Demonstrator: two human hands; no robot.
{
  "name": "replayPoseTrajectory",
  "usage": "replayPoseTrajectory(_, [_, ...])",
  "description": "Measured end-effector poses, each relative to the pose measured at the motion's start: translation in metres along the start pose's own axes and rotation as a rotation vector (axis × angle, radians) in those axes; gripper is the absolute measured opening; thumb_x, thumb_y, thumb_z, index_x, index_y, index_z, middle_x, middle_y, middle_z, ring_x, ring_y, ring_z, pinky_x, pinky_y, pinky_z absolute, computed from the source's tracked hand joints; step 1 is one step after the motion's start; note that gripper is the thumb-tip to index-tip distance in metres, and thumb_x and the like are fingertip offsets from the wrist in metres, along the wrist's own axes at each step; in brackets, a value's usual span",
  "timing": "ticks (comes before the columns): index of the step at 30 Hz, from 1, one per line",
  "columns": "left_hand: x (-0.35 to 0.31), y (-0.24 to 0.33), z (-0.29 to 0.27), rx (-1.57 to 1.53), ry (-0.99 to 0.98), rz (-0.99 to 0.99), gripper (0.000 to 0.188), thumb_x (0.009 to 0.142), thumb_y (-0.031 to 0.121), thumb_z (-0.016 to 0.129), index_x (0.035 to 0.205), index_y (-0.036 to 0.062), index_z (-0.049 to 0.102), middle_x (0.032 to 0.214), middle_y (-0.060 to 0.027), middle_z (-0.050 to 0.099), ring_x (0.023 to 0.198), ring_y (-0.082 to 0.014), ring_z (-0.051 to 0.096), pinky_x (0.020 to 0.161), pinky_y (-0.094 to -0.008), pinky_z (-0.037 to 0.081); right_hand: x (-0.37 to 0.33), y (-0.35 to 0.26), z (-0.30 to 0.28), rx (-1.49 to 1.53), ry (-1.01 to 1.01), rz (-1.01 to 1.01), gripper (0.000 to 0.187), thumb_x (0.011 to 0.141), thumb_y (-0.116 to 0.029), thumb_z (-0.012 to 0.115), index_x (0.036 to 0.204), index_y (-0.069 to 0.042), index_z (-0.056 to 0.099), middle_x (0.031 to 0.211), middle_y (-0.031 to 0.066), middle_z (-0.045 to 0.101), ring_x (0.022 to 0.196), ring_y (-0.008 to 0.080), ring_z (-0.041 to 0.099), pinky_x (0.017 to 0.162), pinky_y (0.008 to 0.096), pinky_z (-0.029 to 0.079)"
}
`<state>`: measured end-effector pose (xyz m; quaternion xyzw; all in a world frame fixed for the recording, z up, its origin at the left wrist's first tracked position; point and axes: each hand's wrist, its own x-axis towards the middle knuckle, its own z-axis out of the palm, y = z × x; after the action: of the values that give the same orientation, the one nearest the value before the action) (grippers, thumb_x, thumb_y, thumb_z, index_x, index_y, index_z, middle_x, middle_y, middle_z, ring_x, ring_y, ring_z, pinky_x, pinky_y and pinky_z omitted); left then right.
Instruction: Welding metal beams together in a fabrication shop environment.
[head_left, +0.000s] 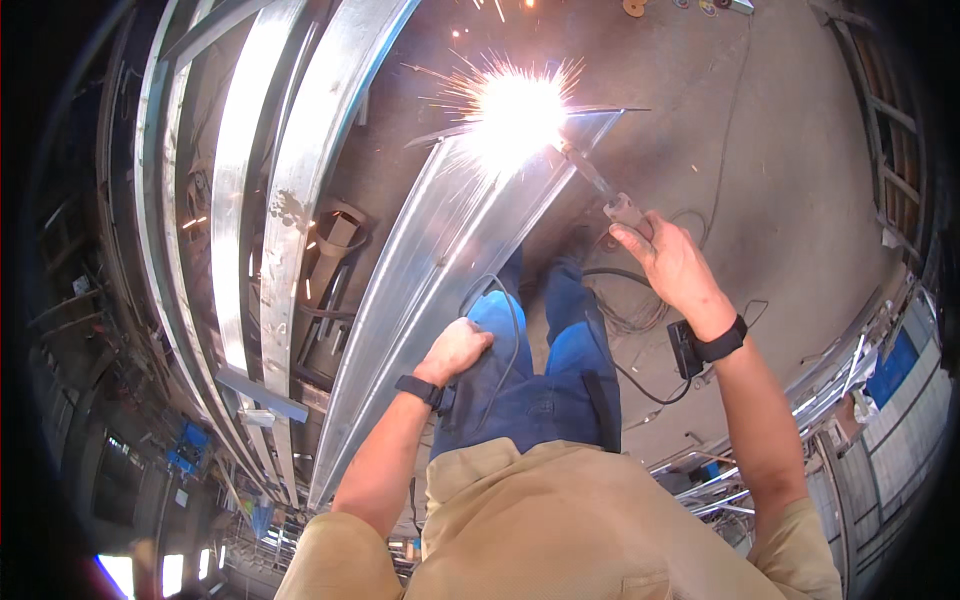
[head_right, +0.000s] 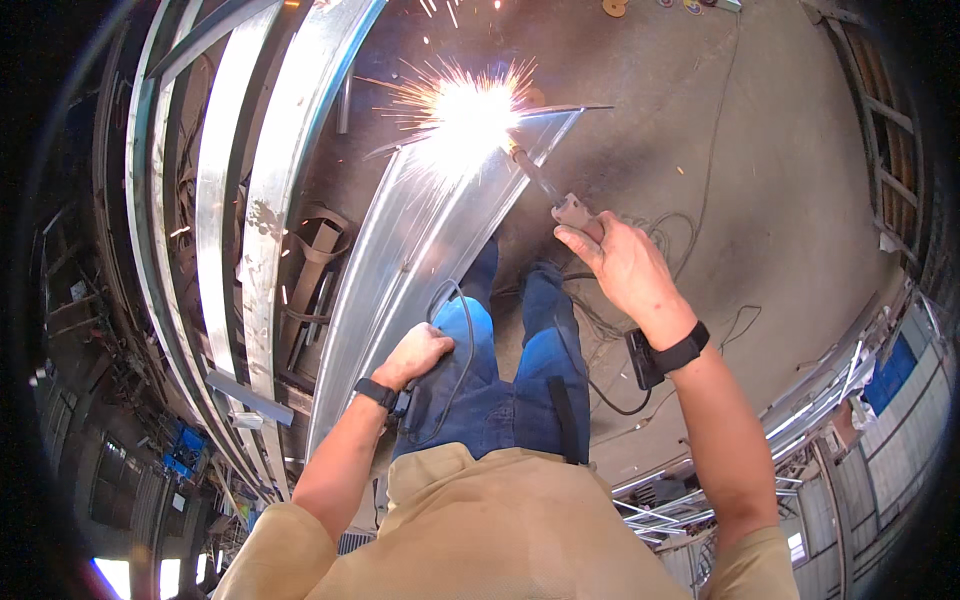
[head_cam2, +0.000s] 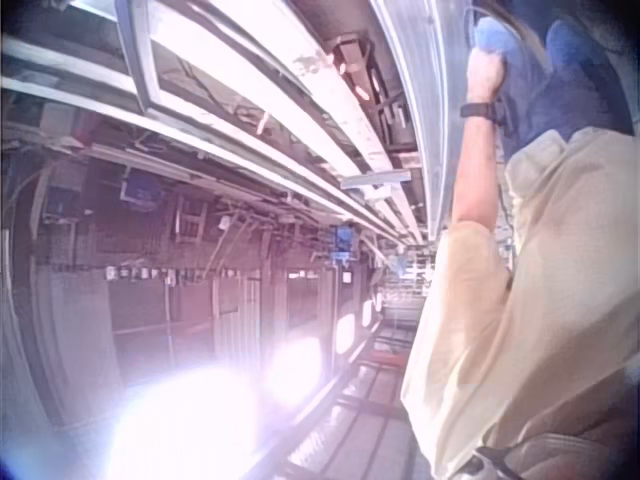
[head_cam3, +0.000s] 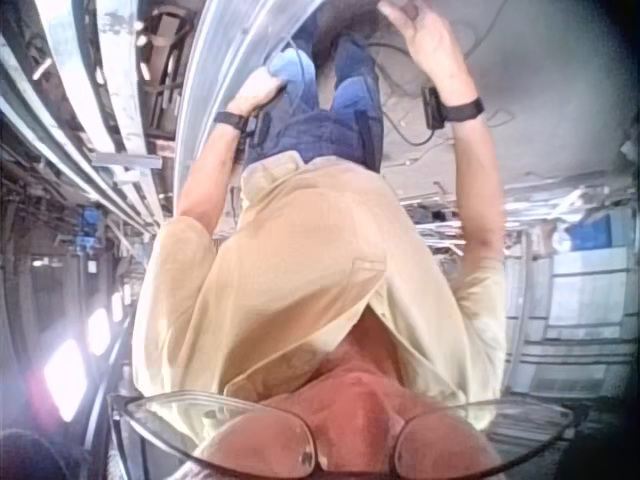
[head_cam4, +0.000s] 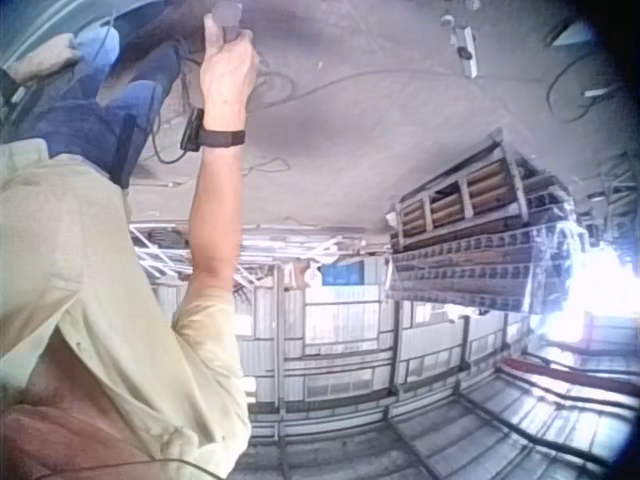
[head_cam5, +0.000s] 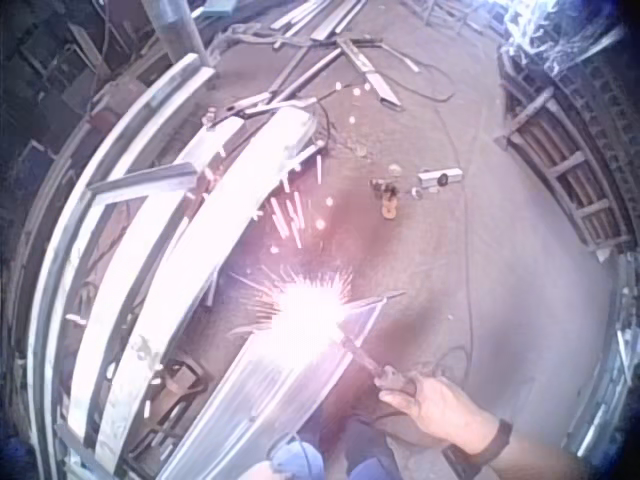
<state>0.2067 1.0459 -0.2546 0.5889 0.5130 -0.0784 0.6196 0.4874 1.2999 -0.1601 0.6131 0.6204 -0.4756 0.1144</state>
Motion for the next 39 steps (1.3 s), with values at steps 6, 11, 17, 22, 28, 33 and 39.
replayPoseTrajectory(6, [-0.005, 0.005, 0.007, -0.158, -0.008, -0.173, 0.026, 0.089, 0.022, 0.054, 0.084, 0.0053, 0.072, 0.081, -0.0192, 0.067, 0.076, -0.0326, 0.066, 0.072, -0.0443, 0.051, 0.002, 0.000, -0.005, -0.083, -0.040, -0.016, 0.068, 0.092, -0.061, 0.054, 0.088, 0.007, 0.057, 0.077, 0.0287, 0.062, 0.083, 0.0487, 0.060, 0.073, 0.0495, 0.047])
replayPoseTrajectory(11, [-0.008, 0.013, 0.035, 0.017, 0.100, -0.066, 0.025, 0.089, 0.023, 0.054, 0.086, 0.0072, 0.073, 0.084, -0.0194, 0.068, 0.079, -0.0325, 0.067, 0.073, -0.0438, 0.051, 0.004, 0.023, 0.008, 0.008, 0.009, -0.091, 0.070, 0.092, -0.062, 0.053, 0.093, 0.008, 0.059, 0.082, 0.0292, 0.062, 0.087, 0.0474, 0.060, 0.076, 0.0476, 0.048])
replayPoseTrajectory(17, [-0.033, 0.016, 0.102, -0.265, 0.491, -0.065, 0.021, 0.088, 0.012, 0.054, 0.098, 0.0088, 0.072, 0.076, -0.0168, 0.065, 0.072, -0.0279, 0.066, 0.064, -0.0372, 0.052, -0.023, 0.034, 0.021, -0.037, 0.153, -0.165, 0.068, 0.094, -0.057, 0.053, 0.106, 0.010, 0.059, 0.097, 0.0344, 0.062, 0.101, 0.0501, 0.057, 0.084, 0.0481, 0.047])
replayPoseTrajectory(22, [-0.070, 0.031, 0.150, -1.611, 0.669, -0.484, 0.031, 0.096, 0.026, 0.054, 0.072, 0.0069, 0.054, 0.059, -0.0025, 0.050, 0.046, -0.0127, 0.045, 0.041, -0.0294, 0.034, -0.086, 0.110, 0.024, -0.008, 0.119, -0.227, 0.066, 0.095, -0.054, 0.054, 0.113, 0.010, 0.059, 0.101, 0.0342, 0.063, 0.101, 0.0484, 0.061, 0.086, 0.0469, 0.048])
replayPoseTrajectory(28, [-0.148, 0.003, 0.243, -1.673, 0.977, -0.796, 0.040, 0.098, 0.039, 0.051, 0.089, 0.0009, 0.058, 0.066, -0.0093, 0.057, 0.047, -0.0195, 0.054, 0.044, -0.0339, 0.047, -0.159, 0.126, 0.044, -0.104, -0.045, -0.094, 0.065, 0.098, -0.049, 0.051, 0.122, 0.012, 0.057, 0.119, 0.0323, 0.061, 0.117, 0.0451, 0.056, 0.099, 0.0434, 0.044])
replayPoseTrajectory(33, [-0.150, -0.024, 0.271, -1.933, 1.095, -0.686, 0.044, 0.098, 0.038, 0.052, 0.110, -0.0035, 0.059, 0.089, -0.0171, 0.067, 0.071, -0.0279, 0.066, 0.064, -0.0439, 0.056, -0.167, 0.153, 0.051, 0.081, -0.075, 0.155, 0.067, 0.099, -0.051, 0.050, 0.123, 0.011, 0.058, 0.118, 0.0229, 0.066, 0.112, 0.0318, 0.061, 0.098, 0.0392, 0.045])
replayPoseTrajectory(39, [-0.166, -0.072, 0.281, -2.274, 1.246, -0.565, 0.060, 0.097, 0.043, 0.056, 0.133, -0.0038, 0.048, 0.121, -0.0217, 0.060, 0.102, -0.0329, 0.063, 0.081, -0.0473, 0.055, -0.157, 0.136, 0.065, 0.016, -0.024, 0.058, 0.065, 0.099, -0.054, 0.049, 0.114, 0.008, 0.060, 0.086, 0.0131, 0.065, 0.072, 0.0234, 0.063, 0.067, 0.0352, 0.052])
